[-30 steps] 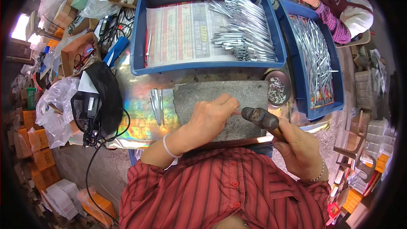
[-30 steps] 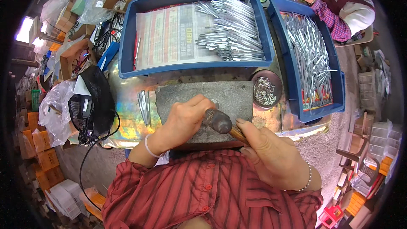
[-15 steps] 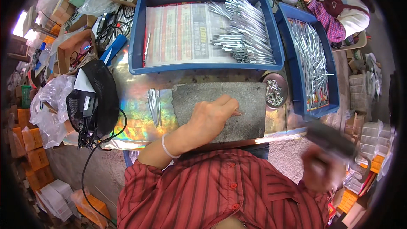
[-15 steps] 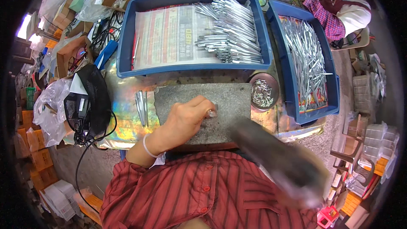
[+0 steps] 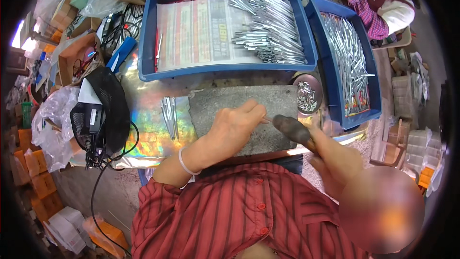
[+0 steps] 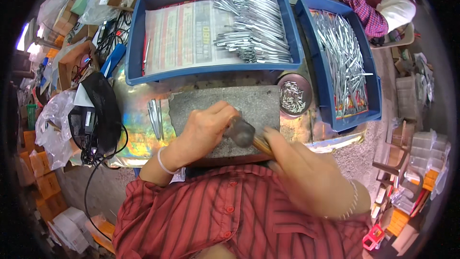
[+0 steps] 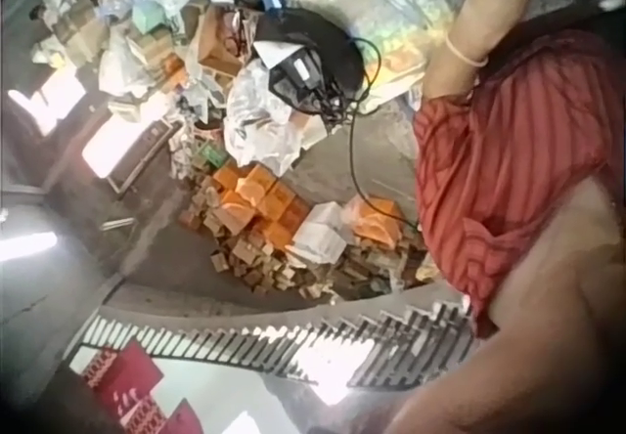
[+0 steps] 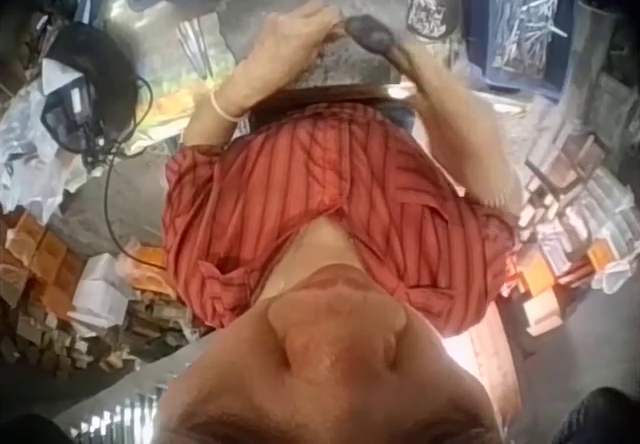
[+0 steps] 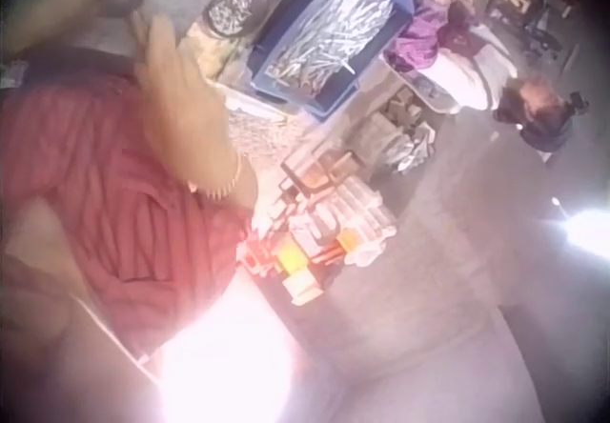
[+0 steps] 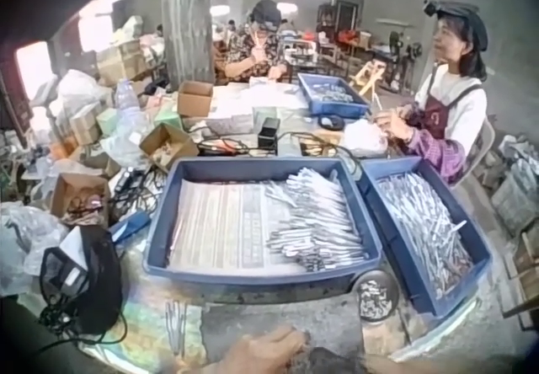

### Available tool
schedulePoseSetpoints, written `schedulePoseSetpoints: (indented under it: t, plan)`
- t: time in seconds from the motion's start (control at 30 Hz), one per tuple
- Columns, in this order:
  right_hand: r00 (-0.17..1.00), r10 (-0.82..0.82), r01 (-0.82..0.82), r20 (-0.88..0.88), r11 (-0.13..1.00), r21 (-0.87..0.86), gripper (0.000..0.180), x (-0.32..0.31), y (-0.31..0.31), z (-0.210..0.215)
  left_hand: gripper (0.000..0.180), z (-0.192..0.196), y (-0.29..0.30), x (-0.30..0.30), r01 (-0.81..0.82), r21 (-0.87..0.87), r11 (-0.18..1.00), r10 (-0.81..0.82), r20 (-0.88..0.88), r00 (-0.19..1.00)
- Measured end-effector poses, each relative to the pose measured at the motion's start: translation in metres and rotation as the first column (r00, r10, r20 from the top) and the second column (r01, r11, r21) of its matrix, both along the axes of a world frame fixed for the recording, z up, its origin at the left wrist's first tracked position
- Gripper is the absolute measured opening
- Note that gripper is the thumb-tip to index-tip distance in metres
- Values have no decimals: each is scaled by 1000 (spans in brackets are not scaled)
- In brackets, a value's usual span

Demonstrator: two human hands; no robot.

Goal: Manually assembling small metal hardware components using a hammer and a stone anvil block.

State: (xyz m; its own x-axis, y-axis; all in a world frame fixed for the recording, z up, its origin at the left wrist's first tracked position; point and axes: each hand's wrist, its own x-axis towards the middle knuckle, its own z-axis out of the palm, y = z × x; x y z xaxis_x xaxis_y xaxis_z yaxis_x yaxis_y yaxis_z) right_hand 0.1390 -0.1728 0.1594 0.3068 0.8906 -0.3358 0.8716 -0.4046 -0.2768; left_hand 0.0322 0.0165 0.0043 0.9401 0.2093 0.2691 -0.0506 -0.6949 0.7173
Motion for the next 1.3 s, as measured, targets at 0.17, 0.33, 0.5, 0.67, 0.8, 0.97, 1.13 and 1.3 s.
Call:
schedulePoseSetpoints:
  t: [0.17, 0.33, 0.5, 0.67, 0.8, 0.97, 1.13, 1.3]
  plan:
    - [967, -35, 150, -251, 876, 459, 49, 4, -8, -9, 9, 4, 2, -2, 19, -78, 997, -11, 103, 995]
    - [976, -127, 203, -175, 820, 535, 47, 0, -1, -93, 15, 44, 12, -27, -60, -980, 190, 110, -39, 993]
    - [961, -266, 275, -80, 872, 404, 44, -5, -1, -140, 23, 41, 20, -25, 9, -1000, -21, 99, 7, 995]
    - [966, -257, 208, 29, 841, 500, 38, 18, -21, -141, 20, 33, 14, -24, -71, -997, -43, 105, -75, 992]
    - [853, -519, 434, 59, 767, 473, 35, 47, -63, -162, 18, 32, 10, -18, -117, -993, -29, 38, -118, 992]
    - [746, -622, 551, 238, 777, 304, 38, 55, -70, -189, 36, 33, 3, -8, -254, -961, 105, -9, -256, 967]
    - [753, -621, 568, 217, 780, 261, 41, 63, -65, -196, 35, 28, -2, -4, -285, -945, 163, -45, -296, 954]
    - [767, -612, 564, 195, 787, 251, 36, 57, -81, -192, 32, 24, -2, -3, -296, -942, 160, -66, -309, 949]
